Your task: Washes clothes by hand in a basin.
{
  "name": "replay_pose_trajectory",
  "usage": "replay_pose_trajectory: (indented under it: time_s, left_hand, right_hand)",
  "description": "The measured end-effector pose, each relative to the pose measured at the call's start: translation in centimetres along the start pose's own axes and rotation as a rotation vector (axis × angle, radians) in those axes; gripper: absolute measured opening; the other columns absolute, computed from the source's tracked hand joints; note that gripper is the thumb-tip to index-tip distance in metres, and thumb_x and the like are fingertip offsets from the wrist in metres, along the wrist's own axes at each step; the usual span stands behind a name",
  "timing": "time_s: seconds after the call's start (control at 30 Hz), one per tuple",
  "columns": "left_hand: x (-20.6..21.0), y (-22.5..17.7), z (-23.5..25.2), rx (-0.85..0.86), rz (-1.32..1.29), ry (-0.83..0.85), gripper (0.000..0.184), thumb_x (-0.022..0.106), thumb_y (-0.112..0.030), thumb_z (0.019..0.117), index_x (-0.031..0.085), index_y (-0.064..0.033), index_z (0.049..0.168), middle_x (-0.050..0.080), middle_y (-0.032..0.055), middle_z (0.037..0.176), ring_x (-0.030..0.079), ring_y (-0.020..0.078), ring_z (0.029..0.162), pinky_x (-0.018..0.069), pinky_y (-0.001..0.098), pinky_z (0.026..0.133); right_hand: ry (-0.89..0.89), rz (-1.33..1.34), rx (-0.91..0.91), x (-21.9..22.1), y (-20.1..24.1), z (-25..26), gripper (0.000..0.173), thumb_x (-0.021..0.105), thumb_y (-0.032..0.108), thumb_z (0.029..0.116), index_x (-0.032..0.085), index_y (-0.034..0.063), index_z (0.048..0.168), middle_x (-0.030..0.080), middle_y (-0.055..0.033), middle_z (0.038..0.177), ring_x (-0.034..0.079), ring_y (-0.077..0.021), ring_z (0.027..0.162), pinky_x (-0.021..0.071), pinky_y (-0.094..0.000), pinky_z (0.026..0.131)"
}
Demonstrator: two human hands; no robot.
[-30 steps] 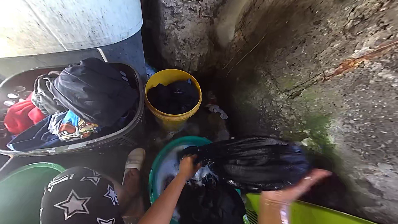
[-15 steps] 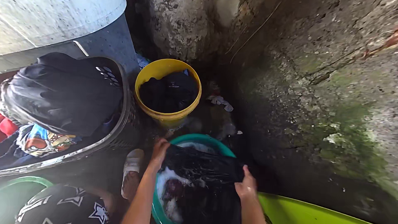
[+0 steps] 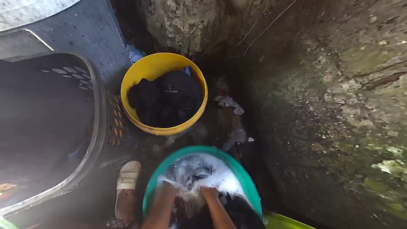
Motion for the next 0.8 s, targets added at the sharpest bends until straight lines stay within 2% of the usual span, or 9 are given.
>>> replay_pose_trajectory:
  time_s: [0.07, 0.13, 0.23, 0.37, 0.47, 0.53, 0.63, 0.7, 0.8]
  left_hand:
    - [2.7, -1.9, -0.2, 0.046, -0.042, 0.011, 0.04, 0.048, -0.014, 0.1081, 0.055, 0.0063, 0.142, 0.052, 0.0273, 0.149, 0.046, 0.0442, 0.142, 0.0367, 0.0585, 0.116]
    - [4.9, -3.2, 1.9, 0.085, -0.182, 0.085, 0.045, 0.043, -0.016, 0.1109, 0.045, 0.0092, 0.148, 0.044, 0.0287, 0.155, 0.04, 0.0419, 0.147, 0.0303, 0.0535, 0.121]
    - [2.5, -0.3, 2.9, 0.128, -0.111, 0.07, 0.055, 0.053, -0.035, 0.1069, 0.053, 0.0032, 0.146, 0.051, 0.0253, 0.151, 0.046, 0.0391, 0.143, 0.034, 0.055, 0.12]
    - [-0.5, -2.8, 0.7, 0.189, 0.126, 0.024, 0.053, 0.057, -0.018, 0.104, 0.046, 0.0063, 0.149, 0.044, 0.0271, 0.156, 0.04, 0.0441, 0.146, 0.0304, 0.0615, 0.119]
    - [0.1, -5.1, 0.2, 0.282, -0.046, -0.264, 0.094, 0.08, -0.019, 0.0824, 0.03, -0.0119, 0.162, 0.04, 0.0202, 0.161, 0.04, 0.0427, 0.147, 0.0231, 0.0715, 0.119]
    - [0.4, -4.9, 0.3, 0.481, -0.173, -0.448, 0.111, 0.087, -0.014, 0.071, 0.027, -0.0219, 0.164, 0.028, 0.0156, 0.168, 0.023, 0.0453, 0.154, 0.0244, 0.0794, 0.112]
    - [0.5, -3.4, 1.8, 0.68, -0.21, -0.532, 0.096, 0.082, -0.006, 0.0753, 0.04, -0.0219, 0.16, 0.029, 0.0102, 0.169, 0.016, 0.0458, 0.157, 0.0237, 0.08, 0.112]
    - [0.8, -1.9, 2.7, 0.532, -0.214, -0.498, 0.07, 0.08, -0.017, 0.0857, 0.053, -0.0159, 0.151, 0.046, 0.0166, 0.158, 0.033, 0.0452, 0.15, 0.0265, 0.0699, 0.117]
    - [0.2, -3.4, 0.4, 0.211, -0.477, -0.45, 0.06, 0.074, -0.025, 0.0921, 0.056, 0.0031, 0.142, 0.048, 0.0317, 0.15, 0.042, 0.0461, 0.143, 0.0348, 0.0571, 0.12]
  right_hand:
    - [-0.035, 0.211, 0.032, 1.3, -0.7, 0.2, 0.046, 0.047, 0.017, 0.1082, 0.048, -0.0101, 0.145, 0.043, -0.0312, 0.154, 0.036, -0.0447, 0.148, 0.0242, -0.0578, 0.122]
    - [-0.086, 0.364, 0.047, 1.6, -1.1, -0.8, 0.046, 0.048, 0.012, 0.1077, 0.044, -0.0136, 0.146, 0.042, -0.0313, 0.154, 0.037, -0.0399, 0.148, 0.0259, -0.0488, 0.124]
    - [0.089, 0.095, 0.004, 0.2, -0.7, 1.4, 0.045, 0.047, 0.016, 0.1084, 0.048, -0.0115, 0.144, 0.044, -0.0306, 0.154, 0.038, -0.0418, 0.147, 0.0273, -0.0545, 0.122]
    - [-0.047, 0.297, -0.224, -2.2, -1.4, 1.1, 0.047, 0.037, 0.02, 0.1124, 0.048, -0.0142, 0.142, 0.045, -0.0332, 0.151, 0.039, -0.043, 0.146, 0.0263, -0.0538, 0.122]
    - [-0.183, 0.907, -0.324, -4.8, -2.5, -6.9, 0.057, 0.047, 0.028, 0.1098, 0.034, -0.0062, 0.154, 0.039, -0.0258, 0.158, 0.038, -0.0301, 0.149, 0.0297, -0.0447, 0.124]
    - [-0.253, 1.086, -0.38, -6.4, -3.8, -14.4, 0.054, 0.048, 0.028, 0.109, 0.036, -0.0013, 0.153, 0.048, -0.0179, 0.152, 0.049, -0.0209, 0.14, 0.0423, -0.0412, 0.116]
    - [-0.49, 1.4, -0.677, -7.8, -7.5, -23.8, 0.04, 0.062, 0.049, 0.0975, 0.065, 0.0159, 0.12, 0.074, 0.0039, 0.11, 0.07, -0.0064, 0.104, 0.0601, -0.0304, 0.092]
    - [-0.545, 1.605, -0.913, -8.4, -9.6, -26.5, 0.036, 0.065, 0.06, 0.0896, 0.075, 0.0308, 0.107, 0.077, 0.0108, 0.104, 0.072, -0.0037, 0.1, 0.0611, -0.0304, 0.089]
    - [-0.492, 1.956, -0.923, -6.5, -10.2, -22.5, 0.059, 0.045, 0.072, 0.0948, 0.069, 0.0234, 0.119, 0.076, 0.0006, 0.111, 0.072, -0.016, 0.106, 0.0618, -0.0445, 0.088]
Point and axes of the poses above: each hand's wrist, its own z-axis towards the middle knuckle, its own x-axis out of the palm, y = z × x, the point moved 2 cm from there along z, towards the middle knuckle
